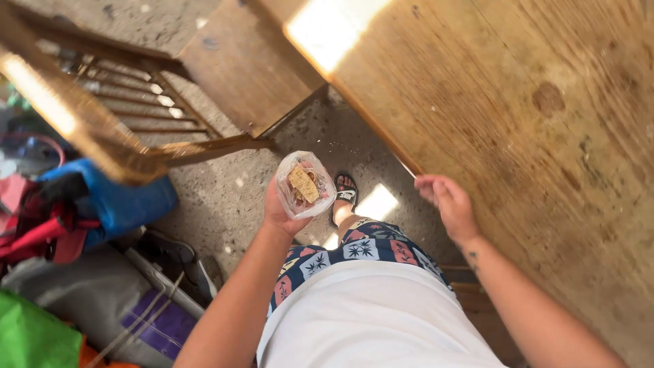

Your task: The person cleans a large wooden table in a garage by wiping it with a cloth and brushing off debris with their hands.

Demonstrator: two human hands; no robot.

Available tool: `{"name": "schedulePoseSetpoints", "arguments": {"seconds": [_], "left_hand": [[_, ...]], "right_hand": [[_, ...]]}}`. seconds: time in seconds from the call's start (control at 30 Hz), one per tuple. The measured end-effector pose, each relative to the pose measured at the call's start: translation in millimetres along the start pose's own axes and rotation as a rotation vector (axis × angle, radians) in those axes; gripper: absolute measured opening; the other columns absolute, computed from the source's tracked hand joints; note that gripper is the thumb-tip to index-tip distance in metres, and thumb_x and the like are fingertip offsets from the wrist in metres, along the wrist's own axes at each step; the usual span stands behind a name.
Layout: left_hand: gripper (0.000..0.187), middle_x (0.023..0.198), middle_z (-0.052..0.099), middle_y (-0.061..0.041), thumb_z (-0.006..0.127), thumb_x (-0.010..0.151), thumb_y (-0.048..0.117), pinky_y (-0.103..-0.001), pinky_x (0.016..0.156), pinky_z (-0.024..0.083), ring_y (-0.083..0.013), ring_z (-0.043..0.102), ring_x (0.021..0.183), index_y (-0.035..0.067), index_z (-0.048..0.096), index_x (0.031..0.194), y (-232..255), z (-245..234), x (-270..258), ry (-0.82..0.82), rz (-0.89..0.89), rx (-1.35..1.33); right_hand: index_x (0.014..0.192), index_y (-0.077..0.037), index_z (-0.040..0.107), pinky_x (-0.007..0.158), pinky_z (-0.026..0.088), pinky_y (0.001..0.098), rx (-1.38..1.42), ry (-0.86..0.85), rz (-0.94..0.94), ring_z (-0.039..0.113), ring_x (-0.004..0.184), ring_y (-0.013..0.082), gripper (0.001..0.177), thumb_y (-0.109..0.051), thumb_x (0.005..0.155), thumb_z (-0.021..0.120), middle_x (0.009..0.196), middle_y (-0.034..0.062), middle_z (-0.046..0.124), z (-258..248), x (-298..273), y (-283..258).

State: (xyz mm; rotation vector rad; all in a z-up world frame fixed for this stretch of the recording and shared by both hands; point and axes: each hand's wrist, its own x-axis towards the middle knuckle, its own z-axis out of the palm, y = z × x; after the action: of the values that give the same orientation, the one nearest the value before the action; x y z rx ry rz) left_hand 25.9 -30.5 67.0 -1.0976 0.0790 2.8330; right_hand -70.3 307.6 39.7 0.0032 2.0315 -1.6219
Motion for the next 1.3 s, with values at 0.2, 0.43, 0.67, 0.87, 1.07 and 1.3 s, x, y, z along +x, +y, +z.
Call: {"name": "schedulePoseSetpoints", "arguments": {"seconds": [0.2,0.43,0.67,0.87,1.07,1.3], "left_hand": [[0.042,0.114,0.076,-0.013,0.057,0.096,0.045,-0.054,0.102,0.053,-0.0348,0.070,0.112,0.010,0.074,0.112,42,-6,-116,-0.256,0.328,-0.195],[0.042,0.111,0.078,-0.011,0.058,0.096,0.047,-0.054,0.093,0.057,-0.0325,0.072,0.107,0.011,0.076,0.109,94,-92,-274,-0.246,0.631,-0.280],[0.050,0.117,0.076,-0.014,0.062,0.091,0.057,-0.058,0.095,0.054,-0.0366,0.070,0.109,0.014,0.075,0.113,108,-160,-343,-0.226,0.616,-0.314],[0.053,0.121,0.073,-0.017,0.062,0.097,0.054,-0.058,0.092,0.058,-0.0366,0.070,0.110,0.008,0.070,0.121,128,-175,-339,-0.364,0.425,-0.329],[0.046,0.113,0.071,-0.018,0.064,0.095,0.046,-0.056,0.085,0.058,-0.0363,0.070,0.102,0.006,0.070,0.116,176,-188,-325,-0.188,0.468,-0.350],[0.037,0.101,0.070,-0.019,0.067,0.092,0.035,-0.052,0.075,0.057,-0.0358,0.070,0.091,0.002,0.071,0.109,283,-170,-288,0.073,0.495,-0.321]], "right_hand": [[0.152,-0.008,0.046,0.126,0.026,0.0423,0.128,-0.146,0.845,0.040,0.151,0.0255,0.067,-0.049,0.101,0.035,0.161,0.0145,0.046,26,-153,57],[0.162,-0.028,0.039,0.130,0.004,0.0418,-0.376,-0.215,1.004,0.022,0.156,0.0259,0.102,-0.087,0.081,0.058,0.169,0.0117,0.029,121,-205,-31],[0.155,-0.013,0.045,0.124,0.026,0.0522,-0.117,-0.493,0.407,0.038,0.148,0.0316,0.056,-0.035,0.104,0.051,0.158,0.0155,0.044,281,-82,-90],[0.142,-0.003,0.058,0.085,0.061,0.0445,-0.068,-1.195,0.267,0.073,0.100,0.0303,0.048,-0.034,0.110,0.039,0.119,0.0194,0.072,472,-110,-202],[0.114,0.002,0.070,0.063,0.061,0.0293,-0.370,-1.305,0.225,0.068,0.065,0.0134,0.024,-0.011,0.094,0.069,0.079,0.0047,0.065,551,-119,-265],[0.088,-0.017,0.053,0.061,0.047,0.0353,-1.049,-0.917,-1.096,0.060,0.072,0.0222,0.016,-0.014,0.083,0.068,0.080,0.0003,0.047,621,-38,-280]]}}
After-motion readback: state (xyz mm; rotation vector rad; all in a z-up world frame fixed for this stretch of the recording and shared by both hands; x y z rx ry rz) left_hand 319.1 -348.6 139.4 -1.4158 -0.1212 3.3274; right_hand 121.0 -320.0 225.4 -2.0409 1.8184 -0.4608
